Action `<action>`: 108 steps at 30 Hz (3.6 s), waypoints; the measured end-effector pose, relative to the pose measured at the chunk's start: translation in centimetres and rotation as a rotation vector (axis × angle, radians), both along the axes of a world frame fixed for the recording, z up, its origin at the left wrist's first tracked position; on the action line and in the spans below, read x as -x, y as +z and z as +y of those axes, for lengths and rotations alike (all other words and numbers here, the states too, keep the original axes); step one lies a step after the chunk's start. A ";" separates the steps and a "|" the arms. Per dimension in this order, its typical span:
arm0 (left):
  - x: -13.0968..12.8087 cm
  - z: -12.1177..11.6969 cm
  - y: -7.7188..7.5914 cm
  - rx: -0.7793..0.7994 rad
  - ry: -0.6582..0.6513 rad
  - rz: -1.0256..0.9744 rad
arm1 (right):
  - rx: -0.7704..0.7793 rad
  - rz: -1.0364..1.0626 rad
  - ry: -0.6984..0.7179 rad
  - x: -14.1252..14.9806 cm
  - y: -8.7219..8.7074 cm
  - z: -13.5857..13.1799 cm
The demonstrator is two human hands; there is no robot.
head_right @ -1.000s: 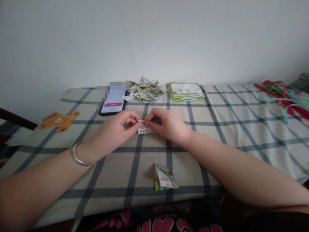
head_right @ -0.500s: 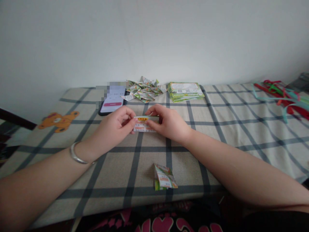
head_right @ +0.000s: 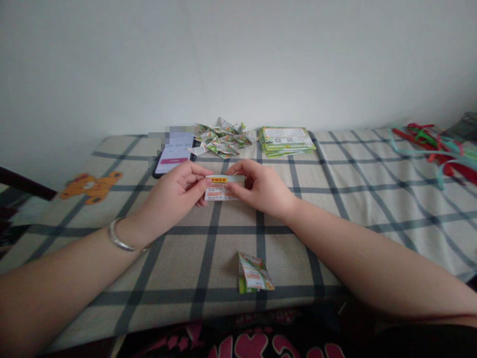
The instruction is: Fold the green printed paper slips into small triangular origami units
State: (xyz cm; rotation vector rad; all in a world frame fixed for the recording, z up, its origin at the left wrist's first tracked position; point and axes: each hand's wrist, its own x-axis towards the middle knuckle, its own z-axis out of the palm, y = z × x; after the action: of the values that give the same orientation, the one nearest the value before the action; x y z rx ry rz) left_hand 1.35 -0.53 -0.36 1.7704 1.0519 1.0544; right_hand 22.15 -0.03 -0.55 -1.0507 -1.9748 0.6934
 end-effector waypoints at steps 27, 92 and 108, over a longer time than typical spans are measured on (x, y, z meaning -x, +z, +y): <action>0.0 -0.3 0.6 -0.015 0.033 -0.070 | 0.237 0.295 0.053 0.3 0.1 -0.2; -0.2 -0.4 0.5 0.032 0.017 -0.085 | 0.185 0.280 0.040 0.6 0.0 -0.2; 0.0 -0.6 0.1 -0.218 0.080 0.089 | 0.002 -0.070 -0.024 0.5 0.8 -0.9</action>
State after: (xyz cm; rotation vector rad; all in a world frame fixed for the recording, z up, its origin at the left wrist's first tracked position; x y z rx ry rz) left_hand 1.35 -1.09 -0.22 1.9783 1.1048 1.1859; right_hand 21.67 -0.92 0.21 -1.1119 -2.0178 0.6544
